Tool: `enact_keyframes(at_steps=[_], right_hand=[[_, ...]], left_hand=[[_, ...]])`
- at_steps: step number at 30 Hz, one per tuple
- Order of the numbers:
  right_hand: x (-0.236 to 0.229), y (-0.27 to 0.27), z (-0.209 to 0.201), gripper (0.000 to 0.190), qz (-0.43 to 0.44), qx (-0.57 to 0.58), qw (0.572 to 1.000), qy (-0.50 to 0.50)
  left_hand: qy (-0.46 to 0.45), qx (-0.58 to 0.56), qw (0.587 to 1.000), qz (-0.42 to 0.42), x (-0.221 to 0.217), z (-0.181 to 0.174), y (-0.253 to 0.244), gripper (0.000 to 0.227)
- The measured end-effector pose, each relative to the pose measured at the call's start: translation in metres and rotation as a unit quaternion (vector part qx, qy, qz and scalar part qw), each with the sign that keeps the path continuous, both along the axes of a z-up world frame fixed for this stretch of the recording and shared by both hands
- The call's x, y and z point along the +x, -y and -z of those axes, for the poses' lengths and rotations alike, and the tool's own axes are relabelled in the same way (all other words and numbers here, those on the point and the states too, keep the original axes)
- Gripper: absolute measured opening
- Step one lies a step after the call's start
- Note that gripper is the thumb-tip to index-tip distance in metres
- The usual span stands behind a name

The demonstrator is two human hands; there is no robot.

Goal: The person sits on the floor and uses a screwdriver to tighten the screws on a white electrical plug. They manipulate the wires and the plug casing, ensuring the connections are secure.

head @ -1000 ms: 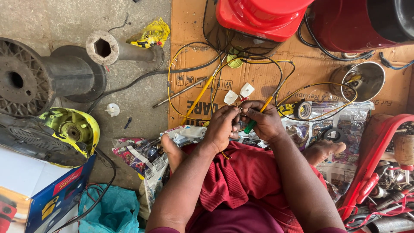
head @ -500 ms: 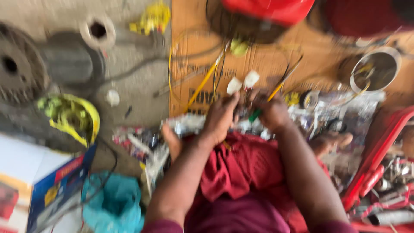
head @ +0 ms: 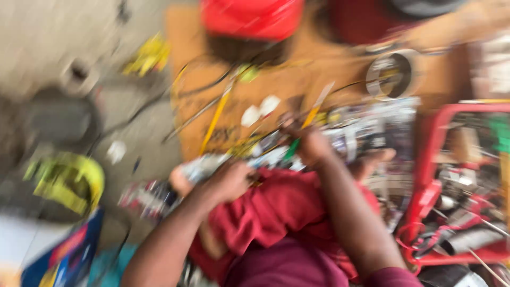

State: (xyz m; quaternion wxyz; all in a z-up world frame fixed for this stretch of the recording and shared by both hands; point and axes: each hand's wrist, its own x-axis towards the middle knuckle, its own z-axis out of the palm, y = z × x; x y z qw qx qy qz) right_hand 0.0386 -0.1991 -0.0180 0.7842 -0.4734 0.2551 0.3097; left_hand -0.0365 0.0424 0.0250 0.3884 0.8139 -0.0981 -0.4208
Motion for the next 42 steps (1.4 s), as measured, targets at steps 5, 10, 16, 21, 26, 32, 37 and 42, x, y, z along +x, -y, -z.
enact_keyframes(at_steps=[5, 10, 16, 21, 26, 32, 37, 42], right_hand=[[-0.009, 0.012, -0.015, 0.013, 0.067, 0.138, 0.986, -0.059], [-0.013, 0.017, -0.024, 0.014, 0.082, 0.156, 0.984, -0.034], [-0.014, 0.016, -0.03, 0.015, 0.056, 0.145, 0.987, -0.036], [-0.005, 0.016, -0.03, 0.016, 0.053, 0.136, 0.988, -0.053], [-0.006, 0.019, -0.02, 0.015, 0.056, 0.134, 0.987, -0.061], [-0.005, 0.019, -0.015, 0.022, 0.011, 0.084, 0.995, -0.043], [-0.008, 0.021, -0.022, 0.028, -0.115, -0.113, 0.987, 0.01], [-0.018, 0.017, -0.033, 0.02, -0.122, -0.1, 0.985, 0.076]], left_hand=[[-0.014, -0.112, 0.962, -0.25, 0.016, -0.019, 0.004, 0.02], [0.119, -0.235, 0.854, -0.449, 0.023, -0.032, 0.028, 0.017], [0.048, -0.327, 0.756, -0.565, 0.032, -0.043, 0.034, 0.018], [0.051, -0.365, 0.764, -0.53, 0.031, -0.035, 0.035, 0.019], [0.07, -0.364, 0.75, -0.549, 0.02, -0.022, 0.046, 0.026], [0.02, -0.301, 0.793, -0.53, 0.017, -0.015, 0.047, 0.024], [0.104, -0.209, 0.879, -0.415, 0.005, -0.009, 0.043, 0.022], [0.081, -0.201, 0.876, -0.431, 0.001, -0.01, 0.043, 0.02]])
